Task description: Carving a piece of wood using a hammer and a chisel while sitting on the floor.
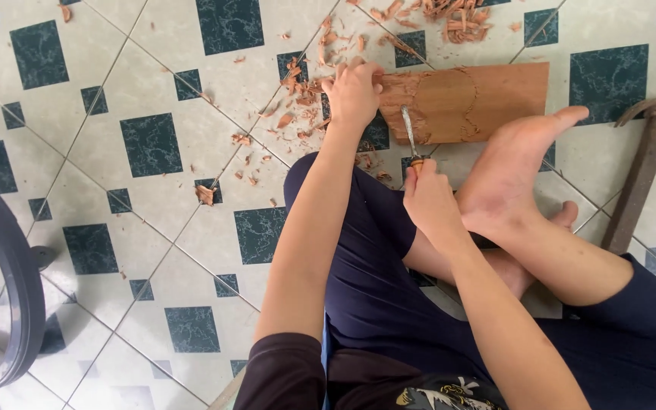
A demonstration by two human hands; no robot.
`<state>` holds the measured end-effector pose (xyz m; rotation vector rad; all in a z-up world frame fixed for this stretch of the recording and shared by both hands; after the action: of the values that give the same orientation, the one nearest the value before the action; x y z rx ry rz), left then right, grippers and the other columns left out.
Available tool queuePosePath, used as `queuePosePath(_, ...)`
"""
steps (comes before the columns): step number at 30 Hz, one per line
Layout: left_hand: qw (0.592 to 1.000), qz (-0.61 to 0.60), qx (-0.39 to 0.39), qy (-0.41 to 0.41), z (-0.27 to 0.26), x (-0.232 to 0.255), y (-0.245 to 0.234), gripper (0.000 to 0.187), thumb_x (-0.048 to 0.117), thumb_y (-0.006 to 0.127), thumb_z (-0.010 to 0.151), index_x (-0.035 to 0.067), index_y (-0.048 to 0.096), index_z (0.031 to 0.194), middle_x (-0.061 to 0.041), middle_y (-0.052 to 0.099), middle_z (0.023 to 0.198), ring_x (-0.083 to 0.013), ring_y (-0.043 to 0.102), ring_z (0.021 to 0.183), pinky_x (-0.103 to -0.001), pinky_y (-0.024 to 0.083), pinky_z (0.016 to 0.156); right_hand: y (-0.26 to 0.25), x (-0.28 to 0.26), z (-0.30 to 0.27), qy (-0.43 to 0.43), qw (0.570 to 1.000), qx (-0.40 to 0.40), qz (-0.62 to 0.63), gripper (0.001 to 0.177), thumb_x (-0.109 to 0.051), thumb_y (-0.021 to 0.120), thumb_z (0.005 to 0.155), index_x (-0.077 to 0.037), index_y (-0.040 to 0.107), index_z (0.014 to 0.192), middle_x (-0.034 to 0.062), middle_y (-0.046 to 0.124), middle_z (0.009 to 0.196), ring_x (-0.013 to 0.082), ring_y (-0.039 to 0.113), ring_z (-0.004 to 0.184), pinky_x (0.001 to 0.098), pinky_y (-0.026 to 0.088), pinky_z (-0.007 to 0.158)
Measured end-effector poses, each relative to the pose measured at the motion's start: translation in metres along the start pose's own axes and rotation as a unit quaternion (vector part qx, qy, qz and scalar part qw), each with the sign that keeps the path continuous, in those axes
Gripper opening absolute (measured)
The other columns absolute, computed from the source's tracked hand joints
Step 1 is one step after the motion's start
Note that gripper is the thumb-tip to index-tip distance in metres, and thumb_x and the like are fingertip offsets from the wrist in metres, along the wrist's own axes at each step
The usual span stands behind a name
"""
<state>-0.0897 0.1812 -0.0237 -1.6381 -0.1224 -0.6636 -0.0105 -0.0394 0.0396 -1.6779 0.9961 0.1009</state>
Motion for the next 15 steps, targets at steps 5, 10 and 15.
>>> queuePosePath(5,0.999,-0.019,0.015,-0.022,0.005,-0.003,-0.002,0.021,0.009,0.079,0.074,0.021,0.080,0.092,0.001,0.070,0.100,-0.0261,0.062,0.099,-0.056,0.039,0.090,0.002,0.005,-0.007,0.005,1.000,0.003,0.024,0.027,-0.024,0.050,0.107,0.003,0.051,0.107,0.0321,0.069,0.084,0.0564,0.066,0.070,0.0609,0.052,0.064)
queuePosePath(10,0.998,-0.040,0.010,-0.037,0.008,-0.004,0.006,0.017,0.009,0.078,0.075,0.019,0.080,0.088,0.000,0.069,0.098,-0.0274,0.061,0.098,-0.057,0.039,0.090,-0.041,-0.007,-0.006,-0.031,0.997,0.033,0.060,0.022,-0.016,0.054,0.103,0.005,0.059,0.102,0.0318,0.069,0.080,0.0538,0.063,0.065,0.0583,0.049,0.057)
queuePosePath(15,0.999,-0.001,0.012,-0.039,0.007,-0.006,0.001,0.035,0.014,0.080,0.075,0.025,0.074,0.108,0.006,0.073,0.105,-0.0239,0.062,0.103,-0.057,0.039,0.094,-0.031,-0.004,0.026,-0.048,0.998,0.039,0.033,0.024,-0.018,0.055,0.106,0.006,0.056,0.099,0.0314,0.067,0.077,0.0539,0.063,0.064,0.0591,0.049,0.059)
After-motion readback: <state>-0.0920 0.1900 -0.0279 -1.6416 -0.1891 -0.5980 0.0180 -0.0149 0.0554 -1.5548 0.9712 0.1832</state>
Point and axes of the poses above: each hand's wrist, its own z-axis towards the middle knuckle, its own y-axis out of the palm, x = y × z, the point moved 5 cm from there along z, towards the middle knuckle
